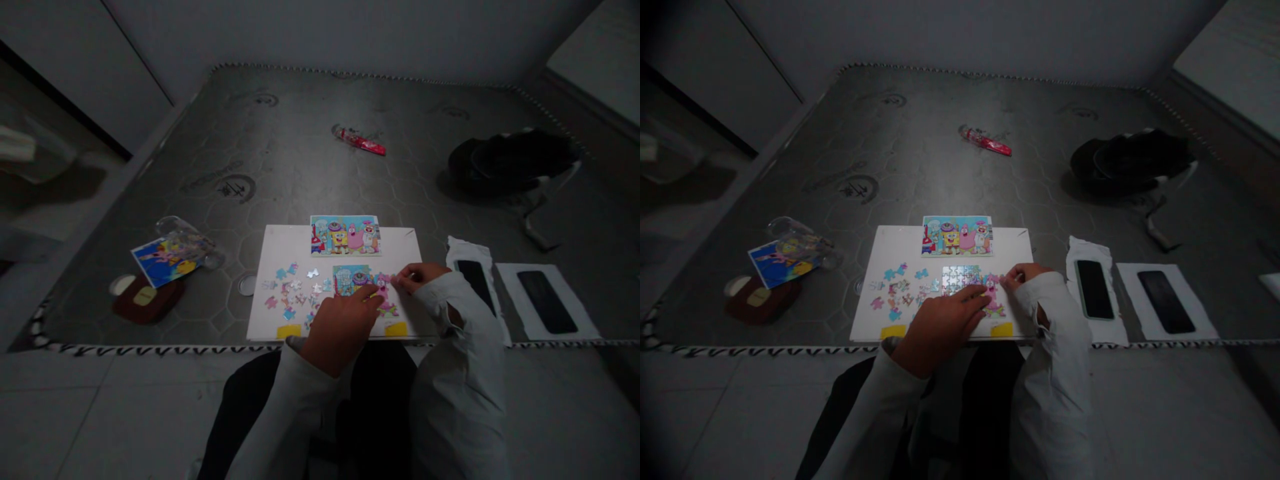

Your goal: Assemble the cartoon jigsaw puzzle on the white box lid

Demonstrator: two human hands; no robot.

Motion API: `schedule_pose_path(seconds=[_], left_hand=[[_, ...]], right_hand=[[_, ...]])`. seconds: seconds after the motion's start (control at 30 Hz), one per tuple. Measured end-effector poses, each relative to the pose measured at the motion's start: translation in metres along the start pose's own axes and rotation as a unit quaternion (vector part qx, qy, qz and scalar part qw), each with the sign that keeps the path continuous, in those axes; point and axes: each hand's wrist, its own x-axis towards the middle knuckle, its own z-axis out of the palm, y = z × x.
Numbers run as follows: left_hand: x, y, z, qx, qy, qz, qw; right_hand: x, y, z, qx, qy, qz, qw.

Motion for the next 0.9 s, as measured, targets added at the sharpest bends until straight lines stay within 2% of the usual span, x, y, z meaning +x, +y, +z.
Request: schedule_pose_path(seconds=[0.13,0.3,0.53,0.63,0.7,0.8,0.87,0.9], left_hand=[[0.000,-0.001,0.002,0.000,0.010,0.004,1.000],[0.000,0.000,0.003,0.008,0.015,0.006,1.000],[0.003,-0.002,0.009,0.020,0.059,0.020,0.998],[0.002,0.000,0.009,0.007,0.128,0.034,0.991],[-0.003,0.003,0.002,-0.025,0.208,0.055,0.976],[-0.018,0.012,-0.020,-0.128,0.350,0.098,0.923],[-0.032,0.022,-0.038,-0.193,0.409,0.123,0.883],[-0.040,0.028,-0.045,-0.209,0.438,0.115,0.867]], right_hand=[[0.004,0.004,0.002,0.010,0.026,-0.016,0.999],[0.008,-0.003,0.000,0.033,0.079,-0.007,0.996],[-0.011,-0.015,-0.007,0.088,0.100,-0.102,0.986],[-0.016,-0.019,-0.011,0.084,0.097,-0.110,0.986],[-0.017,-0.020,-0.014,0.075,0.091,-0.113,0.987],[-0.017,-0.021,-0.017,0.059,0.079,-0.114,0.989],[-0.017,-0.022,-0.017,0.050,0.082,-0.118,0.988],[-0.017,-0.022,-0.016,0.046,0.087,-0.121,0.988]])
